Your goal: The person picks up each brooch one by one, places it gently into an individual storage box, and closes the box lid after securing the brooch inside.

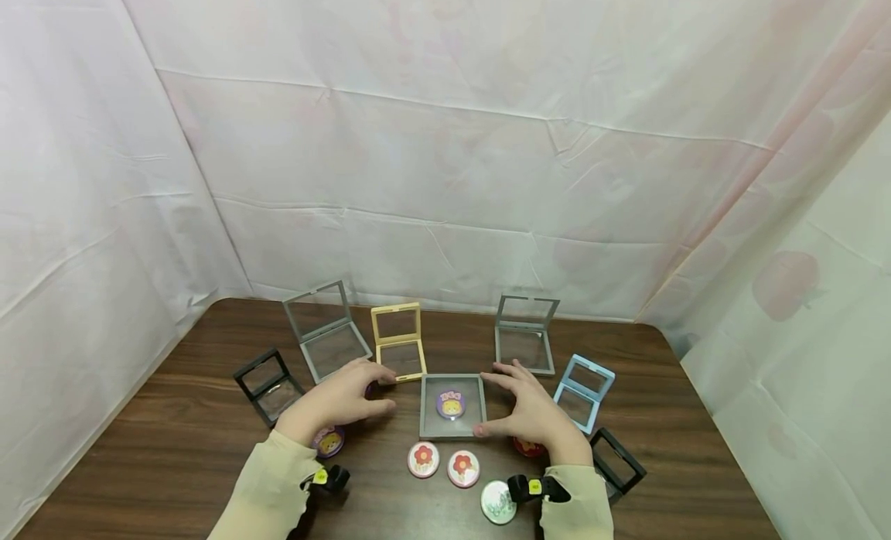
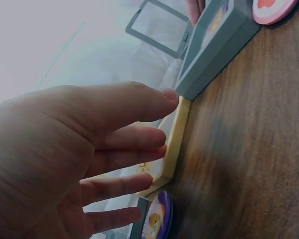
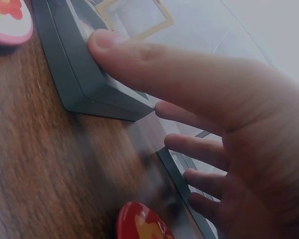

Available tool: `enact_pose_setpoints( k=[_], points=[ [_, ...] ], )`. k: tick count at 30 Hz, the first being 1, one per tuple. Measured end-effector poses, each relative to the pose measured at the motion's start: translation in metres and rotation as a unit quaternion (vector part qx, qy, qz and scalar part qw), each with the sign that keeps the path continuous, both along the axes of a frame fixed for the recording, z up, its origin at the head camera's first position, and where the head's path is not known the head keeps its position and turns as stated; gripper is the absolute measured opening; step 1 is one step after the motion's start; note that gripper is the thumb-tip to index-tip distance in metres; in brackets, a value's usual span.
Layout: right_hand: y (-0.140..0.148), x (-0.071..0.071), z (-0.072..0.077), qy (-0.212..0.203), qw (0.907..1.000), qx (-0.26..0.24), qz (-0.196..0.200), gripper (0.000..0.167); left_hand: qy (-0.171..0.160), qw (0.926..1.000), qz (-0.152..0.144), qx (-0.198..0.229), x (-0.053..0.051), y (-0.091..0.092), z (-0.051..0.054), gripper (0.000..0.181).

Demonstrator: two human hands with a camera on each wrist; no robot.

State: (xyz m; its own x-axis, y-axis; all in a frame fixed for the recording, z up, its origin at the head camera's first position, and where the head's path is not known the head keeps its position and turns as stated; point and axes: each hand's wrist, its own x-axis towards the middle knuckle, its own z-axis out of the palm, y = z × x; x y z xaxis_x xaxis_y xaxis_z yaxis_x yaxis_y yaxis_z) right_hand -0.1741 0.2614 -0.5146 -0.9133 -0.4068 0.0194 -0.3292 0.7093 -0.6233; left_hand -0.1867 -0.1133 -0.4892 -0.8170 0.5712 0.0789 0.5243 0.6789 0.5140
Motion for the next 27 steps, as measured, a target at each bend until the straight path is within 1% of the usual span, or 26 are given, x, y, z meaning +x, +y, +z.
enact_pose_setpoints(
  k=[4,7,9,12,15,17,19,23,25,27],
  points=[
    [0.000,0.000,0.003,0.004,1.0000,0.001,0.002,0.091,-0.014,0.9999,0.000,0.008,0.000,-0.003,0.004,0.038],
    [0.000,0.000,0.005,0.007,1.0000,0.004,0.003,0.088,-0.020,0.9995,0.019,0.018,-0.001,-0.004,0.004,0.037],
    [0.000,0.000,0.006,0.009,0.9999,0.005,0.002,0.085,-0.021,0.9981,0.050,0.028,-0.003,-0.004,0.004,0.038],
    [0.000,0.001,0.007,0.013,0.9999,0.005,0.000,0.082,-0.005,0.9926,0.113,0.044,-0.006,-0.005,0.002,0.042],
    [0.001,0.001,0.006,0.018,0.9998,0.001,-0.003,0.079,0.010,0.9825,0.174,0.065,-0.010,-0.004,0.000,0.050],
    [0.001,0.001,0.006,0.018,0.9998,-0.003,-0.005,0.077,0.012,0.9752,0.204,0.085,-0.013,-0.003,-0.002,0.054],
    [0.001,0.001,0.005,0.019,0.9998,-0.006,-0.005,0.076,0.012,0.9675,0.227,0.112,-0.016,-0.003,-0.005,0.059],
    [0.000,0.002,0.005,0.019,0.9998,-0.008,-0.003,0.074,0.015,0.9493,0.260,0.176,-0.025,-0.004,-0.013,0.062],
    [0.000,0.002,0.004,0.021,0.9998,-0.006,-0.003,0.074,0.019,0.9406,0.267,0.209,-0.030,-0.005,-0.018,0.061],
    [0.000,0.003,0.004,0.023,0.9997,-0.006,-0.002,0.073,0.021,0.9342,0.268,0.235,-0.034,-0.005,-0.022,0.058]
  ],
)
